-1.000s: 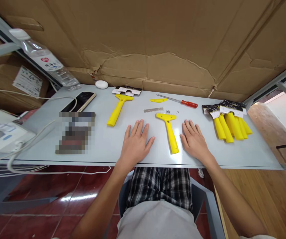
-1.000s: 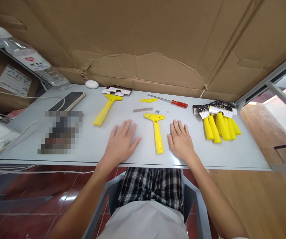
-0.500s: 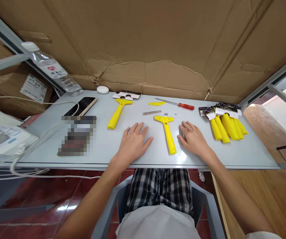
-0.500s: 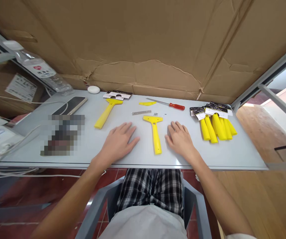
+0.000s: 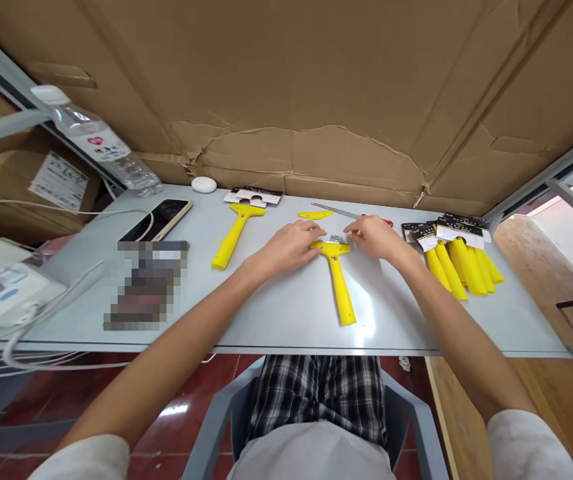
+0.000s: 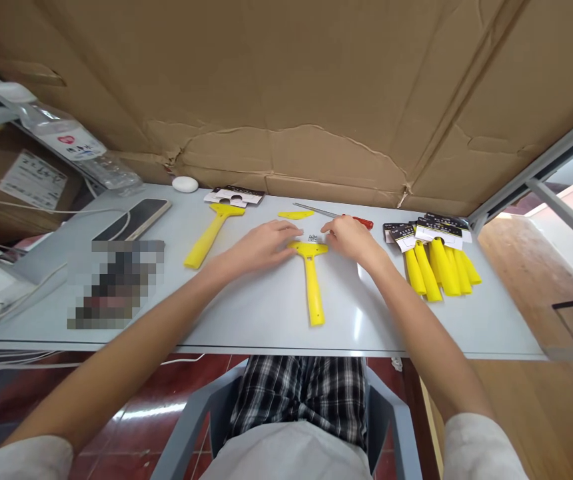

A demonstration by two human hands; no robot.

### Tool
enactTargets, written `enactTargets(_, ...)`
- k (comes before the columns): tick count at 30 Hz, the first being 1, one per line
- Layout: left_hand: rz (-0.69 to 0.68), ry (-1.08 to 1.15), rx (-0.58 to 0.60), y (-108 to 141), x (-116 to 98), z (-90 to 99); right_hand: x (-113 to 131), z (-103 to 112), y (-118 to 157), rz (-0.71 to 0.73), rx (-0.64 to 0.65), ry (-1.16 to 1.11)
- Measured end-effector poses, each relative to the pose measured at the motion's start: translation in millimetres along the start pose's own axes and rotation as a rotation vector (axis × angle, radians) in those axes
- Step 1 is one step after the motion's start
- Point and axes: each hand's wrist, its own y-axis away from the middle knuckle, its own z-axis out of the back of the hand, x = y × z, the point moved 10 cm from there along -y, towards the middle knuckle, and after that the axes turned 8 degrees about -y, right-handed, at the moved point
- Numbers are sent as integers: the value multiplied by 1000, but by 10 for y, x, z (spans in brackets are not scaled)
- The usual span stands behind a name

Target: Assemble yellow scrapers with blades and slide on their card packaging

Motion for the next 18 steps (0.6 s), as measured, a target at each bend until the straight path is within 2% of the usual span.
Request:
enactTargets(6, -26, 95, -7, -9, 125, -127, 37, -159, -243, 83, 54, -38)
enactTargets(12, -15, 127, -7, 19, 170, -155, 73, -202, -263, 117, 59, -69)
enactTargets(18, -20, 138, -15, 21, 161, -154, 7, -222, -268, 133, 18, -97)
